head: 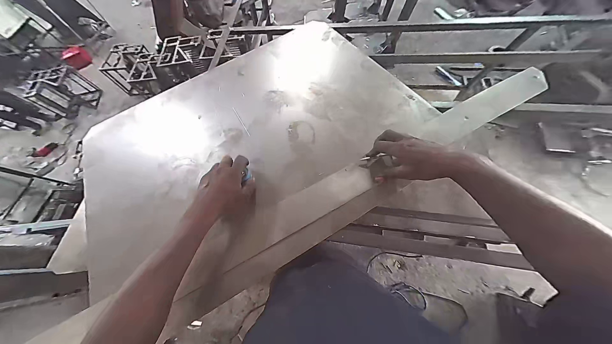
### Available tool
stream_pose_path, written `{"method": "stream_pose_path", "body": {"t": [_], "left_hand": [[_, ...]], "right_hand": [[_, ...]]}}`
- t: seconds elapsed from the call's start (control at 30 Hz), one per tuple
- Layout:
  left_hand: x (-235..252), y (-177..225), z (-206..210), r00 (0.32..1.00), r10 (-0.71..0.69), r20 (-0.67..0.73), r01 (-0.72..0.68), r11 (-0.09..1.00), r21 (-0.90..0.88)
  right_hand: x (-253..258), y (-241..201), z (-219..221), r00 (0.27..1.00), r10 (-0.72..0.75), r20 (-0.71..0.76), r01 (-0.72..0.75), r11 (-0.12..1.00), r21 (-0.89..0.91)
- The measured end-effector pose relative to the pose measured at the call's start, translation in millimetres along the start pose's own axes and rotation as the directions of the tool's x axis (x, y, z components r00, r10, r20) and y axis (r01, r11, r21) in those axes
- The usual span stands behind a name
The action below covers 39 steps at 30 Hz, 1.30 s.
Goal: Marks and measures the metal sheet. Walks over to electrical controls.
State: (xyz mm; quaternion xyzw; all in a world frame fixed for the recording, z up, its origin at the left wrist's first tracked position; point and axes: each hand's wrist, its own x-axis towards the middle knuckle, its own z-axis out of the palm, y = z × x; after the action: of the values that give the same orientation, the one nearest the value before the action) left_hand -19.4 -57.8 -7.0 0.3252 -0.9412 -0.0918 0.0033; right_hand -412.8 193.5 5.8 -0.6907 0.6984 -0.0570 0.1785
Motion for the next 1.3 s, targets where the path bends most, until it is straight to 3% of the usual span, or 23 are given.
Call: {"method": "stream_pose_path", "body": {"t": [0.2,0.3,0.47,0.67,0.87,1.1,1.3], "left_hand": [[-111,-28,-5,0.976,0.213,-0.033,-0.215,0.975,-0.059],[-150,-35,-2,0.967,0.248,-0.067,-0.248,0.969,0.004],[-182,-30,2,0.943,0.325,-0.068,-0.315,0.941,0.127],[-204,-19,8,0.925,0.354,-0.135,-0.330,0.928,0.175],[-237,-11,22,0.897,0.374,-0.238,-0.312,0.914,0.261],[-279,34,20,0.803,0.446,-0.395,-0.386,0.895,0.224],[-332,103,44,0.783,0.450,-0.430,-0.455,0.885,0.099]], "right_hand": [[-63,-34,8,0.991,0.130,-0.022,-0.130,0.991,0.012],[-79,-44,1,0.958,0.271,0.091,-0.270,0.963,-0.021],[-78,-51,7,0.935,0.348,0.070,-0.334,0.930,-0.152],[-81,-67,-3,0.947,0.318,0.048,-0.281,0.889,-0.361],[-175,-107,-16,0.945,0.255,-0.205,-0.300,0.927,-0.227],[-282,-115,62,0.917,0.328,-0.226,-0.371,0.910,-0.185],[-382,-112,93,0.831,0.370,-0.416,-0.463,0.874,-0.149]]}}
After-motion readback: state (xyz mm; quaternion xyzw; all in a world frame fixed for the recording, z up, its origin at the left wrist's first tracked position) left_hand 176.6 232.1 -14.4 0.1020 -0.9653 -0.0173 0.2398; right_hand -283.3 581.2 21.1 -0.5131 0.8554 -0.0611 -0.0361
